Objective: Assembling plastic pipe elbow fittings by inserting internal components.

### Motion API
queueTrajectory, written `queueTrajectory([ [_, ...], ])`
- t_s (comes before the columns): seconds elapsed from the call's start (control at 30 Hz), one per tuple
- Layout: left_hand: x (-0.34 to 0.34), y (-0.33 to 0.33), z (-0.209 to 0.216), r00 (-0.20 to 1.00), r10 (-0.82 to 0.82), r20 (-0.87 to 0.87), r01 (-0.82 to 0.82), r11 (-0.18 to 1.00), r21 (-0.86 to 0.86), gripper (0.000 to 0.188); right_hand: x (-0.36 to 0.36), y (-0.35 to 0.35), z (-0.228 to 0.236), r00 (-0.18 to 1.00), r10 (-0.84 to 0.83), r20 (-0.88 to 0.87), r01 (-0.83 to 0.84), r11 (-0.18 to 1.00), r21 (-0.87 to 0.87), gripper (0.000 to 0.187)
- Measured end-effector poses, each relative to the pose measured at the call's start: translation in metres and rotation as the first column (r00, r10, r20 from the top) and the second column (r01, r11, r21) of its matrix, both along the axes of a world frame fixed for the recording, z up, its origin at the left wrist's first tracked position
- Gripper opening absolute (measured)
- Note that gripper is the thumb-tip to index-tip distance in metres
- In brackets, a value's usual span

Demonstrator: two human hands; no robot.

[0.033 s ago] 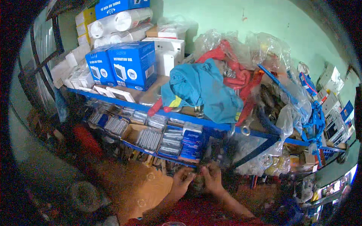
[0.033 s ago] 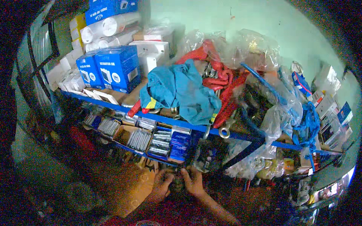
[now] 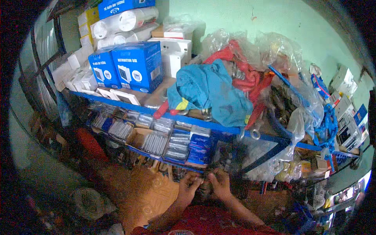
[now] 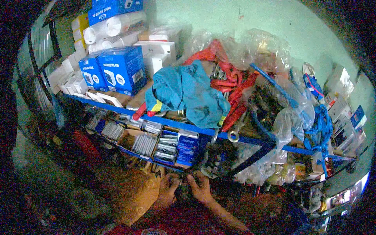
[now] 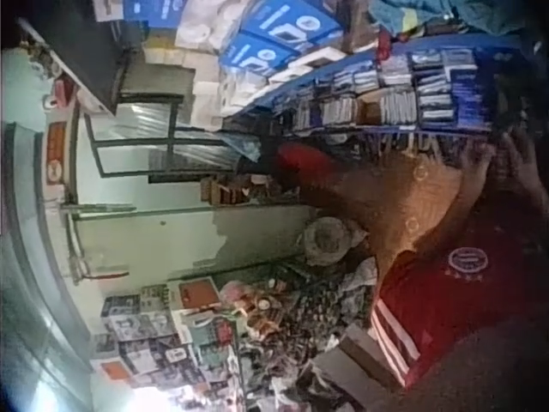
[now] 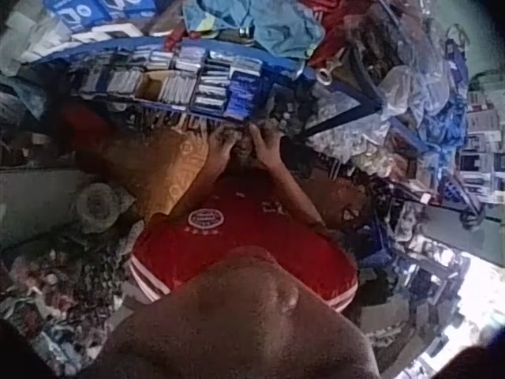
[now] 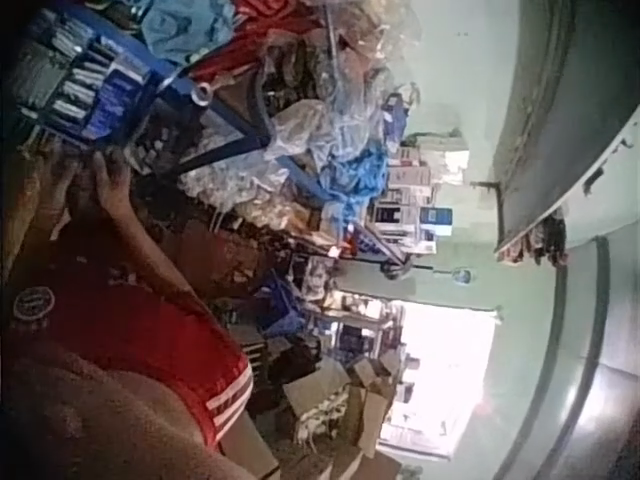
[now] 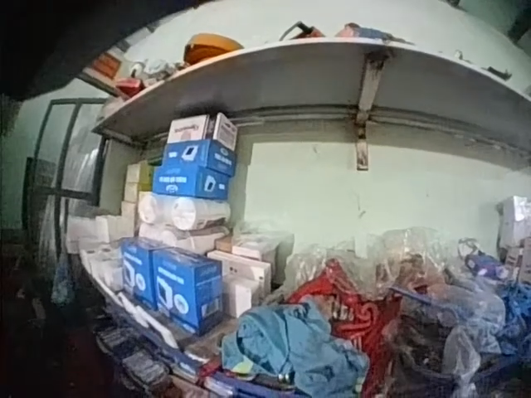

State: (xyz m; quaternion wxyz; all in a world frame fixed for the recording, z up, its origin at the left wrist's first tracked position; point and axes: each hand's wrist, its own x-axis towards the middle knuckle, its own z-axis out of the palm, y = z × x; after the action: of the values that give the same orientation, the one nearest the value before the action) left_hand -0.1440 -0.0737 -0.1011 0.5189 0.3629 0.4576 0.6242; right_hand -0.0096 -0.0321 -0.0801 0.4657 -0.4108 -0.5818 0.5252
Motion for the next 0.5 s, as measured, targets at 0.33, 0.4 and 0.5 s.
queueTrajectory([
  [0.33, 0.0, -0.011, 0.014, 0.979, -0.002, -0.203, 0.001, 1.0, -0.001, 0.013, -0.001, -0.002, -0.02, 0.998, -0.069, -0.001, 0.069, 0.996, -0.051, 0.017],
  [0.4, 0.001, -0.007, 0.021, 0.984, 0.035, -0.175, -0.041, 0.999, -0.031, 0.014, -0.006, -0.004, 0.009, 0.998, -0.024, 0.059, 0.023, 1.0, 0.012, 0.012],
  [0.5, 0.005, -0.003, 0.022, 0.989, 0.07, -0.13, -0.07, 0.998, 0.005, 0.014, -0.005, -0.013, -0.014, 0.997, -0.04, 0.061, 0.04, 0.999, 0.008, 0.022],
])
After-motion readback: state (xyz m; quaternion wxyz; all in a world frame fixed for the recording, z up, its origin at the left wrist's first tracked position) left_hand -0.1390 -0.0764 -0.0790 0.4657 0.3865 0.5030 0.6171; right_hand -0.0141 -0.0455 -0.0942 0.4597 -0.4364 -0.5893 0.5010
